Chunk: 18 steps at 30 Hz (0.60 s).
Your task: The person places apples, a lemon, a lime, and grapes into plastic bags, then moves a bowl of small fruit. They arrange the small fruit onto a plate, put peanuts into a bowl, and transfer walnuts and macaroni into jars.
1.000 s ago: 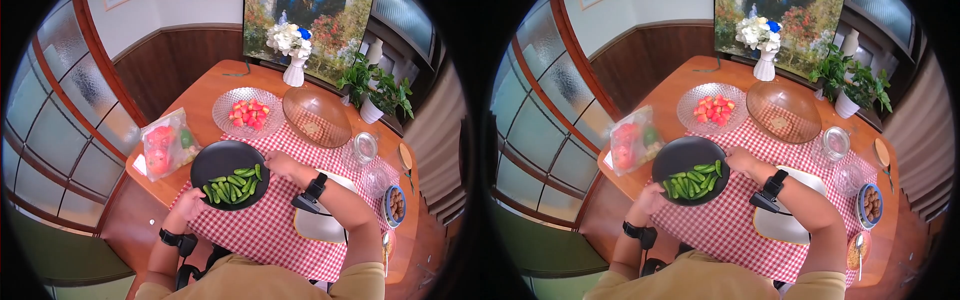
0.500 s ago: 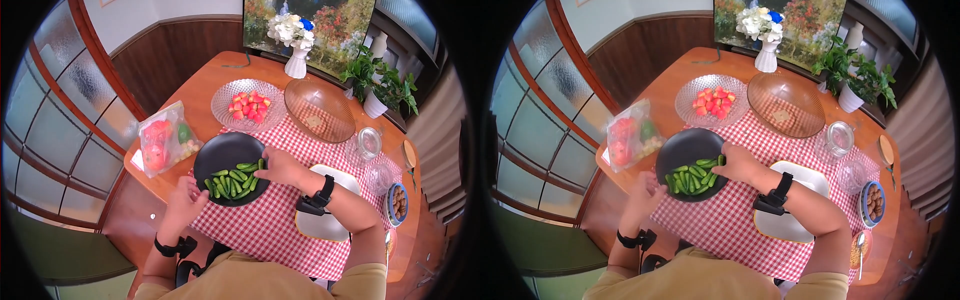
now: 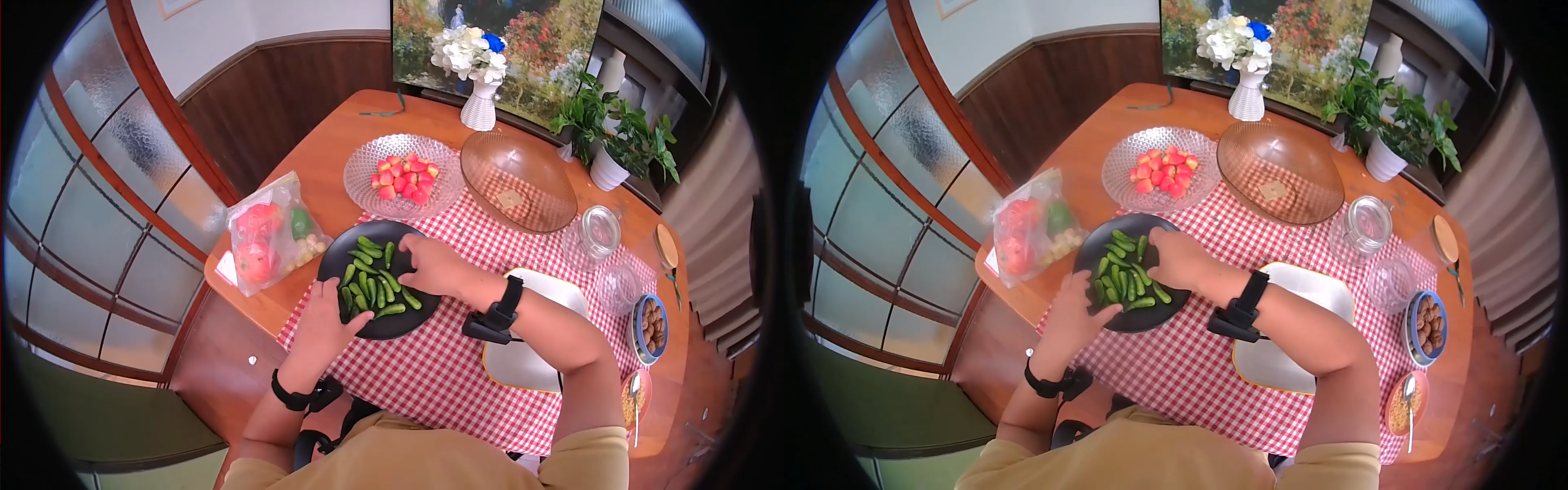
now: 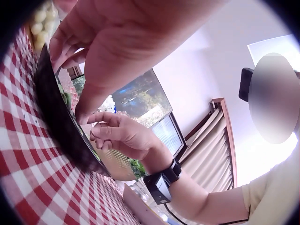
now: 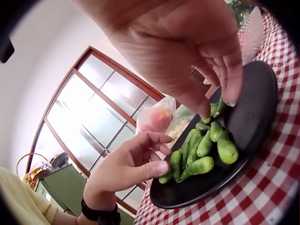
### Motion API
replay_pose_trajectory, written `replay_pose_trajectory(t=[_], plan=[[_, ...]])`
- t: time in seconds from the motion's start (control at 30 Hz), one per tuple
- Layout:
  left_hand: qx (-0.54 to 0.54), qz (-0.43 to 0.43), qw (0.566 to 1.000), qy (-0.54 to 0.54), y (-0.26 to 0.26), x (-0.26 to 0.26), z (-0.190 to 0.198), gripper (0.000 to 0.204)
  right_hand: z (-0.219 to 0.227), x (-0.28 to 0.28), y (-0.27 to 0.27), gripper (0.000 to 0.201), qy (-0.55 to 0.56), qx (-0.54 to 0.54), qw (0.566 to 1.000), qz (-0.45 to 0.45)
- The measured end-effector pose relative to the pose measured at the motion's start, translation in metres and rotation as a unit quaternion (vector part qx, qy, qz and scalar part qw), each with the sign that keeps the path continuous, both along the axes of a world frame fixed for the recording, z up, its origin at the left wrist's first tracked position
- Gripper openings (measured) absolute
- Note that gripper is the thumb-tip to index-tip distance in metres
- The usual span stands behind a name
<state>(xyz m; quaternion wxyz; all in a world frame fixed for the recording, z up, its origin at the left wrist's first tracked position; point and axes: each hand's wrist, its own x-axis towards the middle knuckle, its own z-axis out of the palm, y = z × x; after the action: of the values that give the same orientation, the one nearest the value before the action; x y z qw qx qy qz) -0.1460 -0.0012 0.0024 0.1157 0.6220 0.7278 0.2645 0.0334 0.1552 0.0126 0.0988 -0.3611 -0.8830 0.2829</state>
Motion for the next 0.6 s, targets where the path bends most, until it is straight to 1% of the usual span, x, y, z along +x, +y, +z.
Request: replay_pose_trajectory(t=[0.03, 0.07, 0.1, 0.13, 0.17, 0.2, 0.23, 0.3, 0.33, 0.4, 0.43, 0.5, 0.53, 0.57, 0.6], plan=[[-0.002, 0.0, 1.0, -0.001, -0.001, -0.001, -0.001, 0.068, 0.007, 0.004, -0.004, 0.048, -0.022, -0.009, 1.0, -0.003], [-0.02, -0.012, 0.999, -0.038, -0.002, -0.002, -0.003, 0.066, 0.008, 0.006, -0.006, 0.048, -0.023, -0.011, 1.0, -0.001], [-0.038, -0.023, 0.996, -0.075, -0.002, -0.002, -0.004, 0.064, 0.009, 0.008, -0.008, 0.047, -0.065, -0.032, 0.997, 0.029], [-0.038, -0.022, 0.996, -0.077, -0.001, -0.002, -0.006, 0.064, 0.009, 0.009, -0.01, 0.045, -0.107, -0.053, 0.991, 0.058], [-0.04, -0.012, 0.996, -0.074, 0.001, -0.002, -0.006, 0.065, 0.008, 0.008, -0.013, 0.041, -0.087, -0.09, 0.99, 0.068], [-0.042, -0.004, 0.997, -0.071, 0.003, -0.001, -0.007, 0.065, 0.004, 0.007, -0.013, 0.041, -0.088, -0.089, 0.99, 0.068], [-0.04, -0.004, 0.997, -0.071, 0.005, -0.001, -0.008, 0.065, -0.004, 0.004, -0.011, 0.04, -0.05, -0.077, 0.994, 0.053], [0.016, 0.007, 0.997, -0.076, 0.007, -0.001, -0.009, 0.064, -0.008, 0.001, -0.008, 0.035, 0.024, -0.044, 0.999, 0.007], [0.016, 0.007, 0.997, -0.075, 0.008, -0.001, -0.009, 0.064, -0.006, -0.002, -0.005, 0.035, 0.024, -0.044, 0.999, 0.007], [0.084, -0.026, 0.996, -0.01, 0.011, 0.0, -0.009, 0.073, -0.004, -0.007, 0.004, 0.034, 0.011, 0.048, 0.998, -0.034], [0.084, -0.026, 0.996, -0.009, 0.012, 0.001, -0.006, 0.073, -0.007, -0.01, 0.008, 0.033, -0.01, 0.072, 0.997, -0.035], [0.025, -0.048, 0.998, 0.016, 0.013, 0.007, 0.0, 0.085, -0.01, -0.019, 0.013, 0.035, -0.005, 0.084, 0.996, -0.02], [0.026, -0.048, 0.998, 0.017, 0.015, 0.009, 0.0, 0.085, -0.01, -0.022, 0.014, 0.037, 0.0, 0.096, 0.995, -0.005], [0.0, -0.05, 0.999, 0.02, 0.017, 0.01, -0.002, 0.09, -0.011, -0.025, 0.015, 0.037, 0.0, 0.097, 0.995, -0.005], [-0.026, -0.053, 0.998, 0.024, 0.019, 0.01, -0.004, 0.096, -0.007, -0.028, 0.014, 0.04, -0.051, 0.114, 0.992, 0.023]])
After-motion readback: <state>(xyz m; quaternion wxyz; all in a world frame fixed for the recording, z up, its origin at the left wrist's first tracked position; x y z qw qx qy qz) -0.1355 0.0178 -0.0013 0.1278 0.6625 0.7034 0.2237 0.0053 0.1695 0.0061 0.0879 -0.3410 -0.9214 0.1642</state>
